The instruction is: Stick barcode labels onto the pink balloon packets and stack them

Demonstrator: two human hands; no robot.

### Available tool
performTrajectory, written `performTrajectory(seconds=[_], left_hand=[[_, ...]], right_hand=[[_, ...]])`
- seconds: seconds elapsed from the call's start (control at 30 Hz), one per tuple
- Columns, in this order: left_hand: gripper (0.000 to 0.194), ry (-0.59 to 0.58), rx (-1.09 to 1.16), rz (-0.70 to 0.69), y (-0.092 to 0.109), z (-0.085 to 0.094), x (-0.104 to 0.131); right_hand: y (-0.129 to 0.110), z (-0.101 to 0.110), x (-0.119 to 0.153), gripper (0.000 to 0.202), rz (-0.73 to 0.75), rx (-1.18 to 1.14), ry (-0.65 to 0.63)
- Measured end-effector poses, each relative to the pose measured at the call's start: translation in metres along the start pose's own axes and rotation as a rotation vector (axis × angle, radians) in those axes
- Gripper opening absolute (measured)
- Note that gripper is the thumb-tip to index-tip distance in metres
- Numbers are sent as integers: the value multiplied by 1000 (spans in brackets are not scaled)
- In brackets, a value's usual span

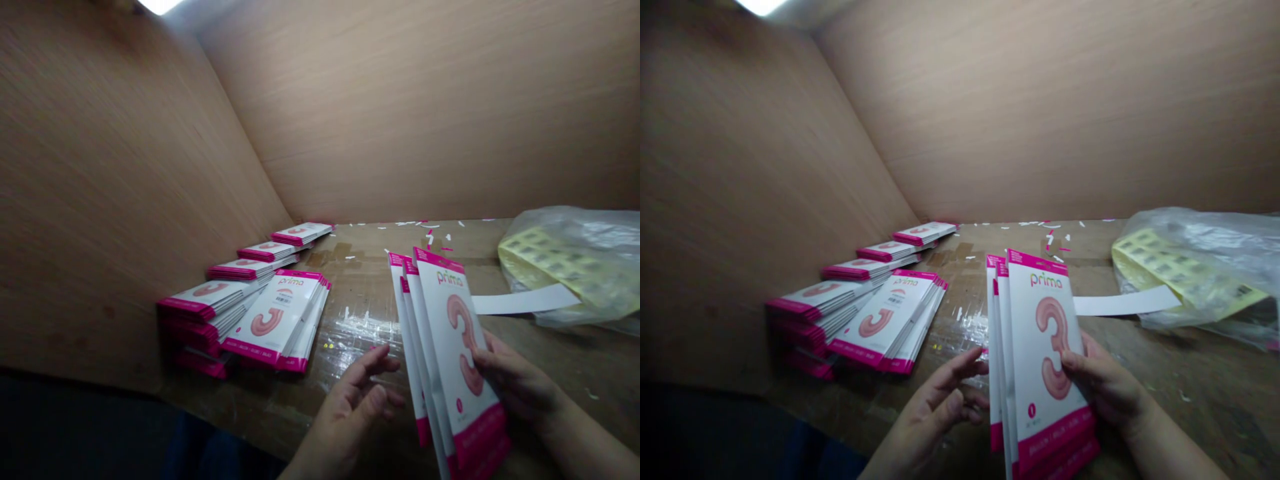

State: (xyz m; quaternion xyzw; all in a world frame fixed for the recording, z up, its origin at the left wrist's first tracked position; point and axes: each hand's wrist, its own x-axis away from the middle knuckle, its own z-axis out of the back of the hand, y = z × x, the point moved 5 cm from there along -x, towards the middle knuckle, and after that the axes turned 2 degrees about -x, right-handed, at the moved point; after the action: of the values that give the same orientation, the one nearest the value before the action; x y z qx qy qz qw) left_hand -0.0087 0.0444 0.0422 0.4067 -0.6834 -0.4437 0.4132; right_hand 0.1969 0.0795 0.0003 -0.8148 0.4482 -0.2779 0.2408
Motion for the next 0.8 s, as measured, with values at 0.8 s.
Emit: performTrajectory(seconds=[0.8], left_hand=[[59, -109, 83, -58, 6, -51, -17]], right_hand=[[-4, -9, -1, 46, 79, 16, -76]])
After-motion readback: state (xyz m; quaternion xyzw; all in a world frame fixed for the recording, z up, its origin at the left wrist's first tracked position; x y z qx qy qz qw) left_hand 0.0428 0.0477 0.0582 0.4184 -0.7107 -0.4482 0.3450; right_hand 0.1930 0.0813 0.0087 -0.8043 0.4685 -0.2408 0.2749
